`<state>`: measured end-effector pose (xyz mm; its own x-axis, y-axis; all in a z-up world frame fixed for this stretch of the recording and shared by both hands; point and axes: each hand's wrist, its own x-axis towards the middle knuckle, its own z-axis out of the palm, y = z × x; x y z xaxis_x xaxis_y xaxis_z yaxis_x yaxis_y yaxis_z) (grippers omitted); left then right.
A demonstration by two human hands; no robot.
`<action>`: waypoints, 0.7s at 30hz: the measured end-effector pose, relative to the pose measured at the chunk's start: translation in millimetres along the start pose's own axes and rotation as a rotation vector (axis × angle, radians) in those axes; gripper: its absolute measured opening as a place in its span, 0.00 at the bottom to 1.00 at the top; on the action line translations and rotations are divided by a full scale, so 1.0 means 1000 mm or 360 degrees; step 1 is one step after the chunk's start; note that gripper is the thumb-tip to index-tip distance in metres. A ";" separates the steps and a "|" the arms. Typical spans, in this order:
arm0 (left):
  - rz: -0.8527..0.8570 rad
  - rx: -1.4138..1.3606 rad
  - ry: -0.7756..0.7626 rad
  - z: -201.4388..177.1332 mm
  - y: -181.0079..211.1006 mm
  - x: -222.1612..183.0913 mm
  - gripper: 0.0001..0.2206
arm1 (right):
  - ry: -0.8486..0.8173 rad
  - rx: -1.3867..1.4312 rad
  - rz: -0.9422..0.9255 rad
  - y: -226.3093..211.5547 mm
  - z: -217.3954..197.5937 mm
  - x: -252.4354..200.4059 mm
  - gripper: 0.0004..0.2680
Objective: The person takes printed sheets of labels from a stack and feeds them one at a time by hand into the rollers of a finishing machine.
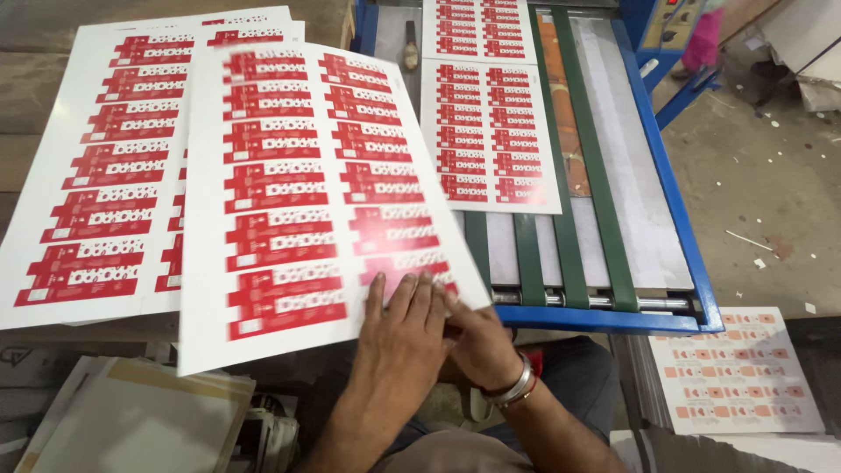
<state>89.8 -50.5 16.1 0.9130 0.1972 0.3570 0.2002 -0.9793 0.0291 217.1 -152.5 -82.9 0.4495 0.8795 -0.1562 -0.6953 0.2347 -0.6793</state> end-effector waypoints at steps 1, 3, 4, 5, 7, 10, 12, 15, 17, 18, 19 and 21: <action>0.0017 -0.0114 -0.0008 -0.003 0.000 -0.003 0.29 | 0.0091 -0.0003 -0.0065 -0.004 -0.008 0.003 0.18; -0.0103 -0.0043 -0.0020 -0.015 -0.016 -0.014 0.28 | 0.0355 -0.0088 -0.0208 -0.010 -0.036 0.009 0.15; -0.0164 -0.0004 -0.0025 -0.023 -0.027 -0.019 0.28 | 0.0528 -0.0171 -0.0285 -0.019 -0.056 0.015 0.13; -0.0215 0.0070 0.0008 -0.030 -0.039 -0.023 0.26 | 0.0537 -0.0229 -0.0366 -0.028 -0.079 0.020 0.11; -0.0360 0.0139 0.0051 -0.043 -0.062 -0.030 0.24 | 0.0713 -0.0279 -0.0508 -0.038 -0.123 0.020 0.08; -0.0504 0.0322 0.0106 -0.047 -0.094 -0.034 0.25 | 0.1056 -0.0288 -0.0643 -0.046 -0.183 0.021 0.04; -0.0523 0.0441 0.0127 -0.045 -0.104 -0.038 0.24 | 0.1200 -0.0339 -0.0687 -0.045 -0.213 0.016 0.03; -0.0490 0.0443 0.0150 -0.038 -0.118 -0.040 0.20 | 0.1339 -0.0454 -0.0715 -0.036 -0.245 0.004 0.04; -0.0469 0.0359 0.0204 -0.034 -0.123 -0.043 0.18 | 0.1375 -0.0529 -0.0732 -0.017 -0.258 -0.006 0.03; -0.0468 0.0344 0.0231 -0.034 -0.123 -0.044 0.18 | 0.1352 -0.0534 -0.0762 -0.006 -0.263 -0.017 0.04; -0.0468 0.0330 0.0261 -0.035 -0.123 -0.045 0.18 | 0.1327 -0.0539 -0.0794 0.007 -0.265 -0.028 0.06; -0.0478 0.0360 0.0324 -0.035 -0.123 -0.046 0.19 | 0.1321 -0.0556 -0.0794 0.027 -0.268 -0.051 0.07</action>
<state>10.8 59.7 29.1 0.7180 0.4373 0.5414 0.5403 -0.8407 -0.0375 325.6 -302.1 -285.6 0.9806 0.1202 -0.1551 -0.1807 0.2448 -0.9526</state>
